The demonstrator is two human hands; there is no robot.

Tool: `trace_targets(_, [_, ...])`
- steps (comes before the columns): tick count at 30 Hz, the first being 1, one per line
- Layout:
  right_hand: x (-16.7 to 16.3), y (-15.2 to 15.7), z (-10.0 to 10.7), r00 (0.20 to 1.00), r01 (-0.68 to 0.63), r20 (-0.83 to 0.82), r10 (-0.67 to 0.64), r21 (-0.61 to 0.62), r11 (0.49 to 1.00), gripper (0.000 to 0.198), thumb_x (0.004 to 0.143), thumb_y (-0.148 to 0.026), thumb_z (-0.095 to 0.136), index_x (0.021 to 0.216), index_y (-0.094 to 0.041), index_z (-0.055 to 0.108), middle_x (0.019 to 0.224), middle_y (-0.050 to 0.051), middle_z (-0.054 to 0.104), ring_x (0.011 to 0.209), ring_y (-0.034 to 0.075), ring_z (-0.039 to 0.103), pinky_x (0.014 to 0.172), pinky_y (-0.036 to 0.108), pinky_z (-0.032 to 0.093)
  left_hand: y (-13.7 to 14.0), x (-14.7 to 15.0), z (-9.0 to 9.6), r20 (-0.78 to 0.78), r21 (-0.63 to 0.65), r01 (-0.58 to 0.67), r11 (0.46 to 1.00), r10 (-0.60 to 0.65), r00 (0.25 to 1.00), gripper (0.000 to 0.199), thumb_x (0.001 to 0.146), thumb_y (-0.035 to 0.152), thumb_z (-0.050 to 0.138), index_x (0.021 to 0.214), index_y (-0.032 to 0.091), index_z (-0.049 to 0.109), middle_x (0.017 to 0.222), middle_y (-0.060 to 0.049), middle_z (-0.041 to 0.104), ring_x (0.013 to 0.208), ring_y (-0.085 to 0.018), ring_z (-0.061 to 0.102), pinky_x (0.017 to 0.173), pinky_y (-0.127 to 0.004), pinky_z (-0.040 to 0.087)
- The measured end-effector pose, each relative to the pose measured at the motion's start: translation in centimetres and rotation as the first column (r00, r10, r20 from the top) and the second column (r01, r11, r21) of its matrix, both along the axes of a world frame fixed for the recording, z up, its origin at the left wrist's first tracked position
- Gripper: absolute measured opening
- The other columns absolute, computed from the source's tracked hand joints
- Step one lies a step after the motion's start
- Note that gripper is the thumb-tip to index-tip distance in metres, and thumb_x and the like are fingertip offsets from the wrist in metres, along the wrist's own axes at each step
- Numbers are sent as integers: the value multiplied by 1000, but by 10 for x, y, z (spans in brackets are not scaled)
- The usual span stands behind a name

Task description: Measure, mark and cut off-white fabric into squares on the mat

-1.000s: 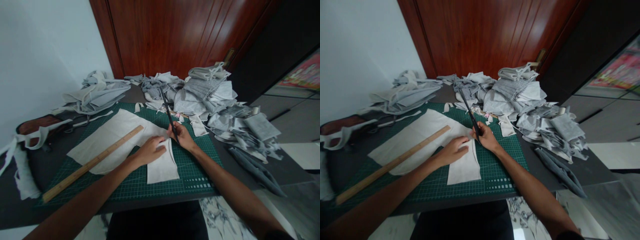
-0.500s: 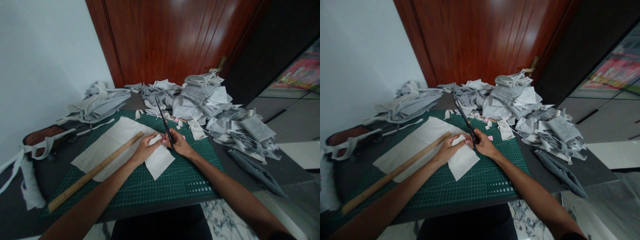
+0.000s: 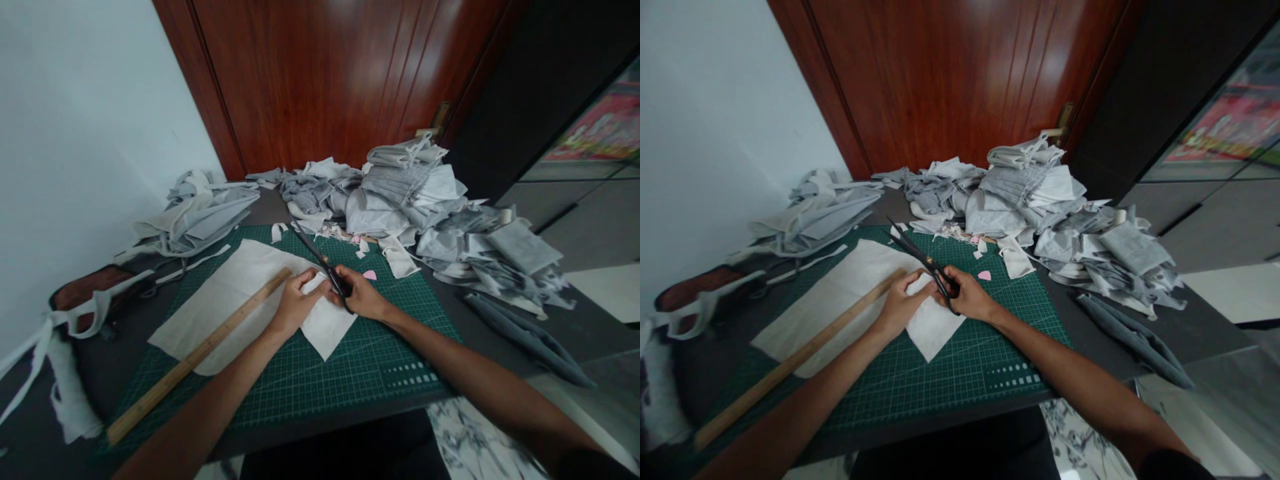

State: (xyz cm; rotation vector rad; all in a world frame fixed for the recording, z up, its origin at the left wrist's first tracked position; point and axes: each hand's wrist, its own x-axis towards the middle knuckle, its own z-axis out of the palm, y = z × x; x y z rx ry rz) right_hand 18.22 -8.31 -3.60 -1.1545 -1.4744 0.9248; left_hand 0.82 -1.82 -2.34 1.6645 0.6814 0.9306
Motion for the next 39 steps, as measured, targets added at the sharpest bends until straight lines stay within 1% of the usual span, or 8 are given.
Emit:
trace_targets(9, [1, 3, -3, 999, 15, -44, -14, 20, 1000, 40, 74, -42, 87, 83, -22, 54, 78, -5, 49, 68, 12, 42, 63, 25, 36, -1, 1, 6, -11, 126, 53, 991, -53, 999, 27, 86, 37, 68, 70, 20, 53, 72, 2, 55, 71, -16, 51, 68, -27, 42])
trace_targets(13, [1, 3, -6, 999, 10, -41, -9, 20, 1000, 35, 77, -41, 84, 84, -22, 55, 77, -5, 49, 68, 12, 41, 63, 25, 36, -2, -1, 10, 29, 123, 31, 992, -35, 999, 30, 85, 36, 70, 74, 22, 45, 75, 3, 51, 72, -14, 48, 69, -26, 41])
trace_targets(18, [0, 3, -2, 1000, 23, -9, -22, 38, 999, 27, 82, -36, 77, 84, -22, 53, 74, -6, 44, 64, 11, 37, 59, 25, 32, 2, -2, 8, 105, 88, -13, 996, 3, 994, 37, 83, 34, 74, 81, 24, 39, 84, 3, 54, 79, -14, 52, 75, -25, 43])
trace_targets(23, [0, 2, 1, 999, 38, -39, -37, 42, 998, 34, 79, -41, 81, 80, -22, 52, 72, -6, 45, 64, 11, 37, 59, 25, 31, 3, 0, 5, 39, 64, 6, 998, -9, 999, 24, 84, 36, 73, 95, 21, 57, 92, 0, 64, 89, -19, 61, 84, -29, 48])
trace_targets(26, [-1, 1, 2, 997, 48, -69, -46, 33, 998, 41, 76, -45, 86, 78, -22, 52, 71, -6, 46, 64, 11, 38, 59, 25, 31, 0, 2, 6, -6, 67, 31, 997, -31, 1000, 29, 86, 37, 71, 108, 19, 66, 105, -5, 72, 102, -23, 66, 95, -33, 49])
trace_targets(29, [-1, 1, 5, 993, 78, -86, -76, 22, 997, 42, 75, -47, 87, 79, -22, 53, 72, -6, 47, 65, 12, 41, 60, 25, 33, -2, 3, 7, -22, 43, 61, 997, -60, 998, 28, 89, 41, 70, 107, 19, 71, 104, -6, 75, 102, -25, 69, 96, -34, 51])
trace_targets(33, [1, 1, 8, 987, 120, -114, -118, 14, 993, 41, 76, -47, 86, 78, -22, 53, 73, -5, 47, 66, 12, 43, 61, 26, 35, -1, 3, 6, -26, 1, 36, 999, -36, 999, 32, 90, 48, 69, 100, 18, 75, 99, -6, 78, 96, -25, 71, 89, -33, 53])
trace_targets(39, [2, 2, 9, 984, 129, -125, -128, 4, 992, 40, 75, -48, 86, 80, -22, 55, 76, -4, 53, 69, 14, 47, 65, 26, 39, 3, 1, 3, -112, -22, -44, 999, 41, 993, 42, 87, 57, 67, 87, 16, 76, 82, -5, 74, 74, -21, 63, 66, -29, 47])
